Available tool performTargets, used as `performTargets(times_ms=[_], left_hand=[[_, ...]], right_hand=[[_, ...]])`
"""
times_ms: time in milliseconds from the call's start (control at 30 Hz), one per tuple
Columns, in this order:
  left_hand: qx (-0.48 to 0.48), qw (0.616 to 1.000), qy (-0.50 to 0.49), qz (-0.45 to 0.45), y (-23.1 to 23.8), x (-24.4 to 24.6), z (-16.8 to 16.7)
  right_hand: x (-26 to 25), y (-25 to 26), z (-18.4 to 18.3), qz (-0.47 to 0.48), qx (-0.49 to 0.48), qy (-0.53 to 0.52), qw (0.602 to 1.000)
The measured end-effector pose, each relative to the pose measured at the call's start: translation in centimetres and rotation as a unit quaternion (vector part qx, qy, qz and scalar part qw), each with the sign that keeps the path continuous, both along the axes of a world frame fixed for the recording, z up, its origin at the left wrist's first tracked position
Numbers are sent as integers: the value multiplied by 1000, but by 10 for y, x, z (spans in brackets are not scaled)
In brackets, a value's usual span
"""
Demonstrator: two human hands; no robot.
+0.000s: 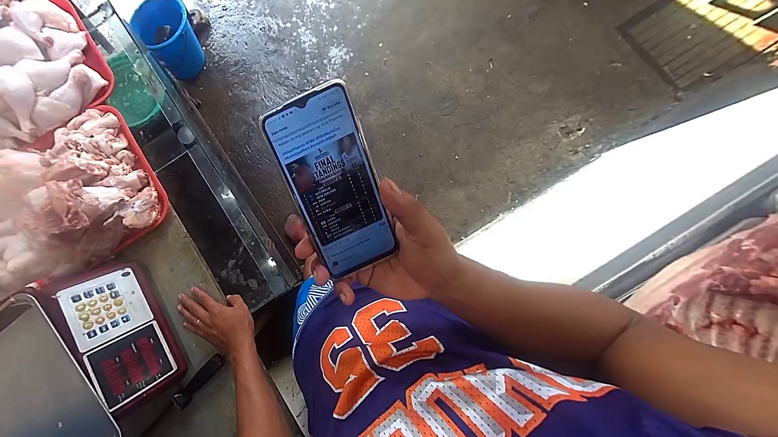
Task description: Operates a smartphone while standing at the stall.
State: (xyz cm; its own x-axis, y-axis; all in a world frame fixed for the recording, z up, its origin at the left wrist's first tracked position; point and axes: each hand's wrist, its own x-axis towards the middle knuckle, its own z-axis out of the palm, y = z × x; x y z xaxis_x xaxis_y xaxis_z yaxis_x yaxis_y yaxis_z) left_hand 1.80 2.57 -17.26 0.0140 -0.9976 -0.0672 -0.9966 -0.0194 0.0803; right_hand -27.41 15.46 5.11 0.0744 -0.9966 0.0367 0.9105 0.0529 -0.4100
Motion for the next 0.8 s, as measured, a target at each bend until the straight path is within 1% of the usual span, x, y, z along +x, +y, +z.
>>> performTargets(times_ms=[800], left_hand=[[3, 1000, 9, -3, 1, -1, 3]], right_hand=[[3, -1, 1, 7, 2, 0, 1000]])
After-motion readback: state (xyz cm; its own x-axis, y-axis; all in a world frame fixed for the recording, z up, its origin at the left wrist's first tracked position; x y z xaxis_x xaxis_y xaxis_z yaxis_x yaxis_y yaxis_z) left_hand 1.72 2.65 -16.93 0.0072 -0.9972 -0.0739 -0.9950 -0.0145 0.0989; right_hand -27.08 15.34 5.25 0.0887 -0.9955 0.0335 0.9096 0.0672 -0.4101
